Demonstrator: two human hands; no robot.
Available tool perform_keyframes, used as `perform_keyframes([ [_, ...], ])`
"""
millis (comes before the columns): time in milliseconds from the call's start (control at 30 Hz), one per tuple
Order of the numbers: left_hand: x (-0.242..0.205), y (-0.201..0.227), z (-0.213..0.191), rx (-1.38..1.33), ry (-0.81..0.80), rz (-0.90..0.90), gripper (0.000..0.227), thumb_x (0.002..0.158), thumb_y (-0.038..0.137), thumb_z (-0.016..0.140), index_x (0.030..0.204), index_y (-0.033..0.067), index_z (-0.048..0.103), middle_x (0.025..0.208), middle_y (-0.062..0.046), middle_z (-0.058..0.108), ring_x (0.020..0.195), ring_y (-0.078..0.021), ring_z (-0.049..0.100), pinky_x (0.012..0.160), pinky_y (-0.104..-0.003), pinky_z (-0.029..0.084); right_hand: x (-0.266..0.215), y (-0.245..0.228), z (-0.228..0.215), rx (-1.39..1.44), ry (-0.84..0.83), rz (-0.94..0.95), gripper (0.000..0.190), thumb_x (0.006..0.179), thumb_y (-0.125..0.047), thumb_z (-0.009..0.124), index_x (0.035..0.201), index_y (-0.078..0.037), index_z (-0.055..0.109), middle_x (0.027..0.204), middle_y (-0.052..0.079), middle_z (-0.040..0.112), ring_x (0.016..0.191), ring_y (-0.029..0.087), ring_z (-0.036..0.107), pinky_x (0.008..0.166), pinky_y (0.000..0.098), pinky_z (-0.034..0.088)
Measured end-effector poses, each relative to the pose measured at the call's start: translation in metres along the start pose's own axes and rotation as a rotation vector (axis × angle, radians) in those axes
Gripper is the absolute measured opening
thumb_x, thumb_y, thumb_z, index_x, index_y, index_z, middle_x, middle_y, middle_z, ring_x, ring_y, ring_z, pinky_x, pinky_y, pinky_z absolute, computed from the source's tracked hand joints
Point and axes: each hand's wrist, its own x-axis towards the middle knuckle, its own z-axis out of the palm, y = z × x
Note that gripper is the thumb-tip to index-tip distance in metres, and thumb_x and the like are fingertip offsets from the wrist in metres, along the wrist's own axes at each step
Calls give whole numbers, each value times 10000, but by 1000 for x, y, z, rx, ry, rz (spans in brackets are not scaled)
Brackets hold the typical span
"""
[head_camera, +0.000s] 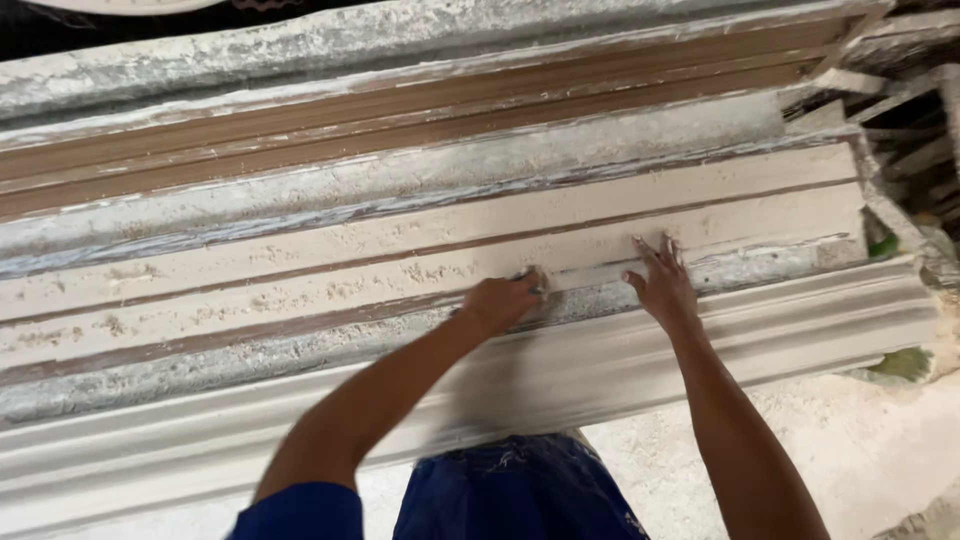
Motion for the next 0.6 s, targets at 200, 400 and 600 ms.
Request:
perform_keyframes([
  [200,-74,-28,35,-83,497,105,624,847,34,635,1431,244,567,1576,-18,411,1169,-320,674,778,-438,659,-6,-7,4,3,38,56,722,919,-491,659,1579,-366,394,1707,142,218,1568,379,195,1192,624,256],
  [400,-216,-98,91,-2,289,-136,636,1000,38,579,1506,410,480,1598,-50,325,893,-297,744,639,-351,676,-5,-5,12,-3,63,81,733,917,-480,670,1587,-406,384,1717,131,211,1571,402,167,1197,661,215],
  [600,-157,-71,46,-417,-119,-436,613,1077,393,526,1635,444,277,1172,-136,702,673,-233,700,521,-283,567,-1,2,16,39,65,62,727,915,-475,670,1584,-395,396,1722,134,180,1566,441,141,1193,631,253],
])
